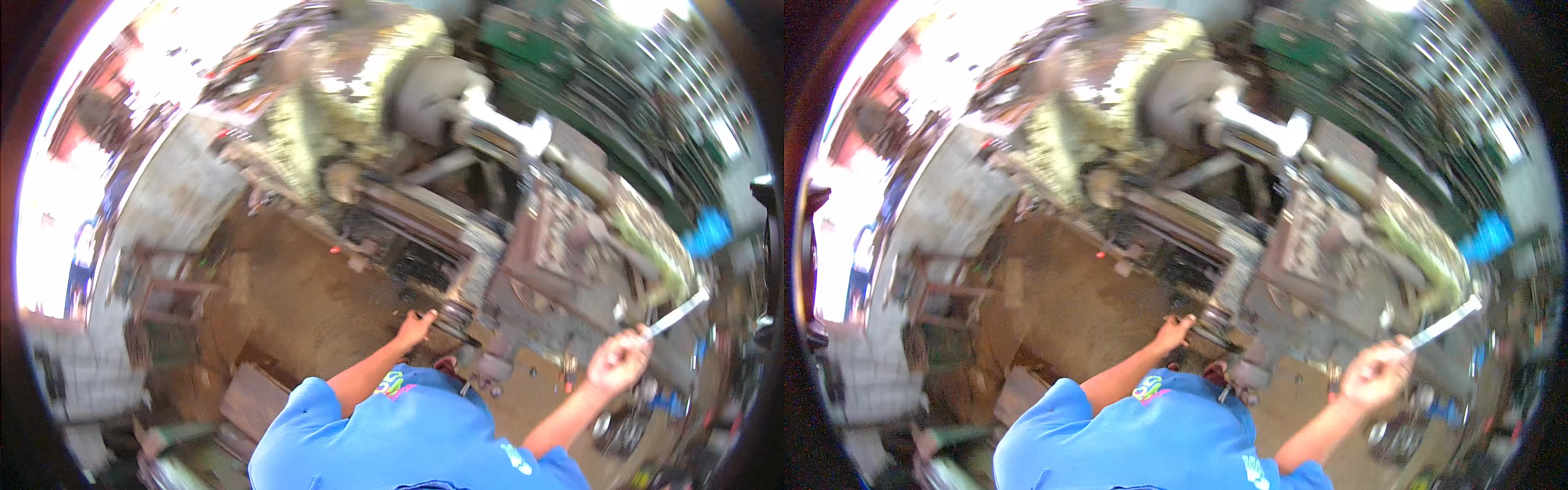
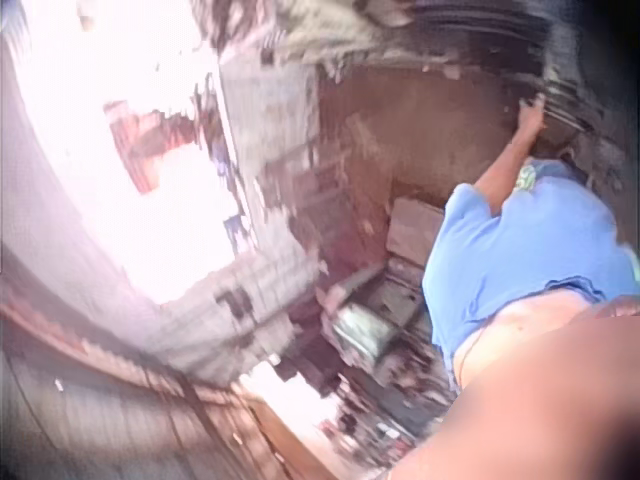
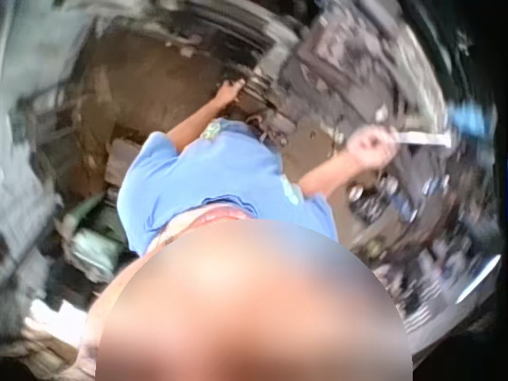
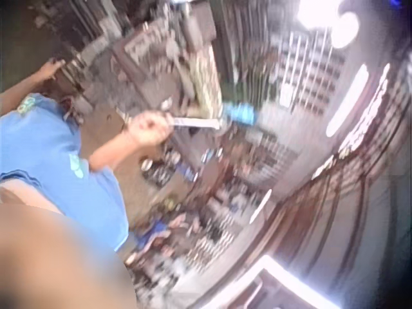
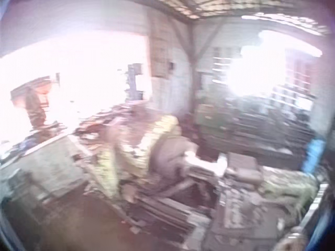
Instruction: The person operates a metal lathe, turning handwheels and levers to adjust the carriage and tool post while a cylindrical metal workpiece rotates. The person repeatedly moves the tool along the workpiece and makes small adjustments to the machine controls.
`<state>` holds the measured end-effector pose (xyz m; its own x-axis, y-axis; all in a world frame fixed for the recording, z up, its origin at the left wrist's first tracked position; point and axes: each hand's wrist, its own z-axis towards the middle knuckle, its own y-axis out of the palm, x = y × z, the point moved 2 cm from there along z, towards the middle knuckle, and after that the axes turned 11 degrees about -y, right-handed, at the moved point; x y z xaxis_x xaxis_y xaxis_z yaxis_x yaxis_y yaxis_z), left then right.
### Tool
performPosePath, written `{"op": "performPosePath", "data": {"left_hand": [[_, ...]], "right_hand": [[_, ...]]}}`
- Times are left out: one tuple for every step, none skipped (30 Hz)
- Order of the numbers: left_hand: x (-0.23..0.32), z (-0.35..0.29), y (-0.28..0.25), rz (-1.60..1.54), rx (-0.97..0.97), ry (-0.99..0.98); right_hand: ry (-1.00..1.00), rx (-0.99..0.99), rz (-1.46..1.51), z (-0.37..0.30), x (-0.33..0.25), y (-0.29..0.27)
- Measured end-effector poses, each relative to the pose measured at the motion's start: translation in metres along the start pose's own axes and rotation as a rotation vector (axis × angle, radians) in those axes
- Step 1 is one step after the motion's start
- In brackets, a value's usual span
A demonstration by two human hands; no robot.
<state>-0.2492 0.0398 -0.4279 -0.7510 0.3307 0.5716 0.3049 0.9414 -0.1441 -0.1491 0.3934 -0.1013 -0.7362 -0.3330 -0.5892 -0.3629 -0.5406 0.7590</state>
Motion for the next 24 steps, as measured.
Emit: {"op": "performPosePath", "data": {"left_hand": [[0.001, 0.001, 0.001, -0.109, -0.053, 0.006], [0.002, 0.002, 0.0, -0.093, -0.059, -0.019], [0.002, 0.003, 0.0, -0.075, -0.076, -0.07], [0.004, 0.004, 0.0, -0.074, -0.123, -0.083], [0.005, 0.005, -0.001, -0.054, -0.131, -0.119], [0.005, 0.004, -0.002, -0.065, -0.172, -0.134], [0.006, 0.005, -0.003, -0.066, -0.166, -0.155], [0.006, 0.006, -0.003, -0.071, -0.191, -0.15], [0.006, 0.006, -0.004, -0.069, -0.198, -0.157], [0.004, 0.008, -0.004, -0.06, -0.195, -0.173], [0.003, 0.01, -0.003, -0.074, -0.181, -0.163], [0.0, 0.013, -0.002, -0.082, -0.16, -0.161], [-0.004, 0.017, 0.001, -0.09, -0.123, -0.161], [-0.008, 0.021, 0.004, -0.058, -0.111, -0.132], [-0.012, 0.026, 0.007, -0.023, -0.082, -0.105], [-0.016, 0.031, 0.01, 0.012, -0.052, -0.076], [-0.021, 0.035, 0.013, 0.071, 0.03, -0.036], [-0.026, 0.037, 0.016, 0.128, 0.112, 0.006], [-0.027, 0.041, 0.017, 0.164, 0.112, -0.009], [-0.028, 0.043, 0.018, 0.194, 0.113, -0.043], [-0.028, 0.043, 0.018, 0.2, 0.124, -0.004], [-0.026, 0.042, 0.017, 0.199, 0.136, 0.016], [-0.024, 0.039, 0.016, 0.192, 0.113, 0.007], [-0.021, 0.036, 0.016, 0.186, 0.089, -0.003]], "right_hand": [[0.078, -0.039, 0.0, -0.027, 0.012, 0.017], [-0.026, 0.016, -0.197, -0.054, 0.031, 0.032], [0.053, -0.109, -0.234, -0.08, 0.047, 0.051], [0.232, -0.14, -0.228, -0.101, 0.063, 0.065], [0.517, -0.096, -0.203, -0.12, 0.076, 0.076], [0.637, -0.132, -0.211, -0.132, 0.097, 0.085], [0.713, -0.151, -0.126, -0.138, 0.119, 0.093], [0.727, -0.093, -0.126, -0.142, 0.142, 0.097], [0.713, -0.004, -0.147, -0.142, 0.162, 0.099], [0.685, 0.047, -0.173, -0.136, 0.182, 0.099], [0.63, 0.106, -0.187, -0.128, 0.203, 0.1], [0.566, 0.119, -0.182, -0.117, 0.222, 0.1], [0.468, 0.123, -0.157, -0.108, 0.238, 0.102], [0.421, 0.194, -0.135, -0.097, 0.254, 0.103], [0.391, 0.196, -0.106, -0.085, 0.266, 0.105], [0.377, 0.23, -0.096, -0.074, 0.277, 0.107], [0.364, 0.272, -0.09, -0.064, 0.285, 0.107], [0.363, 0.276, -0.101, -0.055, 0.29, 0.108], [0.361, 0.283, -0.116, -0.044, 0.296, 0.11], [0.358, 0.287, -0.128, -0.035, 0.302, 0.111], [0.385, 0.307, -0.168, -0.028, 0.306, 0.11], [0.407, 0.319, -0.206, -0.02, 0.308, 0.107], [0.43, 0.351, -0.26, -0.014, 0.309, 0.104], [0.479, 0.376, -0.298, -0.012, 0.31, 0.101]]}}
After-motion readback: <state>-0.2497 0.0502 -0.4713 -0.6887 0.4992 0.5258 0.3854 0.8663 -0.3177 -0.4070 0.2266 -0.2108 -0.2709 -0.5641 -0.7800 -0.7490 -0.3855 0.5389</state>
